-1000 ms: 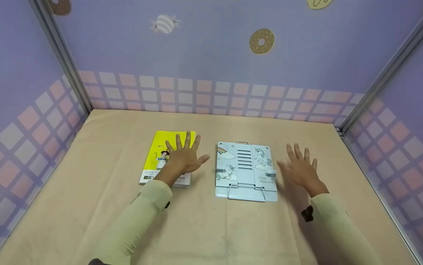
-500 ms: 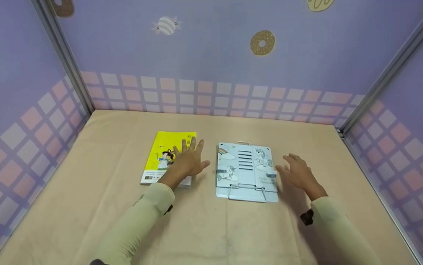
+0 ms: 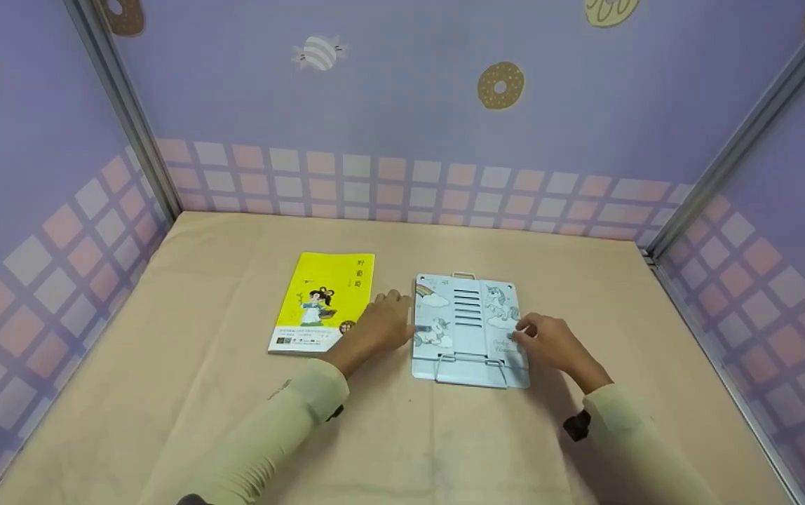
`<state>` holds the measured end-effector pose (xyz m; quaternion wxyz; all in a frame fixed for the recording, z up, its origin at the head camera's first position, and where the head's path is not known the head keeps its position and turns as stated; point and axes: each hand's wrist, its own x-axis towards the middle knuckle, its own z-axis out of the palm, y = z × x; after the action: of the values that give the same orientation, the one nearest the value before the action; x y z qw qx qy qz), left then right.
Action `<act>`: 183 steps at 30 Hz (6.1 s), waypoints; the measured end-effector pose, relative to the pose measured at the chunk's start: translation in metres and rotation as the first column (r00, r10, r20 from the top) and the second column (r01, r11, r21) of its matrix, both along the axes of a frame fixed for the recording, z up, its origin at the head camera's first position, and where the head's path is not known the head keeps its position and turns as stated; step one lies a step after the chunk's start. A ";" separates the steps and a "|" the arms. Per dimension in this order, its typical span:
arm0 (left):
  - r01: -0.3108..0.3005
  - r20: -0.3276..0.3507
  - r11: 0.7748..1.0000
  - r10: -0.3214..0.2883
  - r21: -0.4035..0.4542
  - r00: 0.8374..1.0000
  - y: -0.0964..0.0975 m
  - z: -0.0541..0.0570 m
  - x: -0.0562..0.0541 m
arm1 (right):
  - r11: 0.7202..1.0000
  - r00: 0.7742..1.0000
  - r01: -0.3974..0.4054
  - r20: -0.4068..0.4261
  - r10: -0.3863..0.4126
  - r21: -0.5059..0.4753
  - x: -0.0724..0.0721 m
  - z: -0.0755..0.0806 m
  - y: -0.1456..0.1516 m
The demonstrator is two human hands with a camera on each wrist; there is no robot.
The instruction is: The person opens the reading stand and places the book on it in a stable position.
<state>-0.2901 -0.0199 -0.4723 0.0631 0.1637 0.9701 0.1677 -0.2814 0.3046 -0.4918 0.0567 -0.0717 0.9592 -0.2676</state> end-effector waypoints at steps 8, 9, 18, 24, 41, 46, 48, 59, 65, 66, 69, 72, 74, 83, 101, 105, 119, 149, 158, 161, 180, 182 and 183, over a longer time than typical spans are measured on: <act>0.039 0.052 0.999 -0.040 0.013 0.998 0.015 -0.006 0.009 | 0.999 0.994 -0.050 0.094 0.050 -0.005 0.005 -0.006 -0.014; 0.039 0.064 0.999 -0.040 0.017 0.997 0.016 -0.006 0.009 | 0.998 0.993 -0.062 0.097 0.062 -0.006 0.006 -0.006 -0.015; 0.050 0.152 0.997 -0.058 0.058 0.987 0.030 -0.012 0.016 | 0.998 0.985 -0.059 0.160 0.060 -0.007 0.009 -0.009 -0.024; 0.079 0.155 0.989 -0.098 0.124 0.983 0.040 -0.018 0.019 | 0.998 0.982 -0.059 0.180 0.063 -0.025 0.011 -0.011 -0.027; 0.053 0.175 0.991 -0.074 0.121 0.982 0.056 -0.028 0.021 | 0.999 0.974 -0.017 0.223 0.026 -0.040 0.012 -0.013 -0.028; 0.055 0.198 0.989 -0.082 0.138 0.977 0.056 -0.028 0.022 | 0.999 0.969 -0.003 0.248 0.016 -0.053 0.012 -0.015 -0.028; 0.073 0.188 0.988 -0.098 0.136 0.977 0.056 -0.028 0.022 | 0.998 0.965 0.006 0.261 0.010 -0.064 0.012 -0.015 -0.027; 0.102 0.181 0.988 -0.123 0.120 0.976 0.056 -0.021 0.023 | 0.990 0.952 -0.068 0.287 0.102 -0.123 0.009 -0.009 -0.020; 0.118 0.184 0.992 -0.125 0.048 0.975 0.058 -0.017 0.022 | 0.989 0.946 -0.102 0.299 0.129 -0.104 0.008 -0.008 -0.019; 0.122 0.180 0.992 -0.127 0.039 0.976 0.058 -0.016 0.022 | 0.989 0.946 -0.115 0.293 0.139 -0.097 0.008 -0.008 -0.018; 0.133 0.164 0.990 -0.137 0.038 0.977 0.058 -0.015 0.022 | 0.985 0.945 -0.153 0.280 0.171 -0.082 0.008 -0.006 -0.018; 0.139 0.153 0.989 -0.146 0.051 0.977 0.058 -0.014 0.024 | 0.977 0.938 -0.196 0.274 0.210 -0.080 0.009 -0.003 -0.015; 0.149 0.148 0.987 -0.156 0.060 0.977 0.059 -0.012 0.026 | 0.971 0.931 -0.224 0.275 0.238 -0.084 0.009 -0.001 -0.014; 0.177 0.173 0.983 -0.182 0.045 0.968 0.061 -0.004 0.021 | 0.948 0.908 -0.267 0.282 0.308 -0.176 0.009 0.004 -0.004; -0.238 0.258 0.946 0.179 0.218 0.949 0.030 0.017 -0.032 | 0.907 0.963 0.256 0.173 -0.208 -0.333 -0.020 0.010 0.014; -0.275 0.287 0.936 0.208 0.218 0.935 0.030 0.012 -0.039 | 0.910 0.947 0.300 0.208 -0.247 -0.286 -0.024 0.002 0.015; -0.392 0.399 0.882 0.270 0.262 0.876 0.034 -0.007 -0.054 | 0.914 0.912 0.371 0.251 -0.325 -0.165 -0.041 -0.013 0.001; -0.452 0.420 0.823 0.296 0.344 0.858 0.031 -0.008 -0.058 | 0.880 0.913 0.391 0.237 -0.333 -0.271 -0.040 -0.015 0.010; -0.422 0.415 0.809 0.248 0.408 0.875 0.026 0.004 -0.050 | 0.878 0.947 0.305 0.213 -0.240 -0.368 -0.032 -0.008 0.023; -0.414 0.413 0.811 0.238 0.414 0.879 0.025 0.005 -0.047 | 0.873 0.955 0.283 0.205 -0.216 -0.397 -0.030 -0.009 0.025; -0.253 0.157 0.789 0.198 0.560 0.968 0.019 0.010 -0.043 | 0.794 0.988 0.012 0.129 0.084 -0.608 -0.015 -0.008 0.045; -0.240 0.129 0.783 0.203 0.574 0.971 0.018 0.009 -0.044 | 0.779 0.984 -0.016 0.130 0.125 -0.627 -0.014 -0.009 0.045; -0.235 0.115 0.780 0.207 0.580 0.971 0.018 0.009 -0.044 | 0.773 0.981 -0.035 0.126 0.147 -0.633 -0.013 -0.010 0.045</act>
<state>-0.3342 -0.0016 -0.4632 0.0108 0.0564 0.8808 0.4701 -0.2941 0.3497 -0.5018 0.1233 -0.1100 0.8022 -0.5737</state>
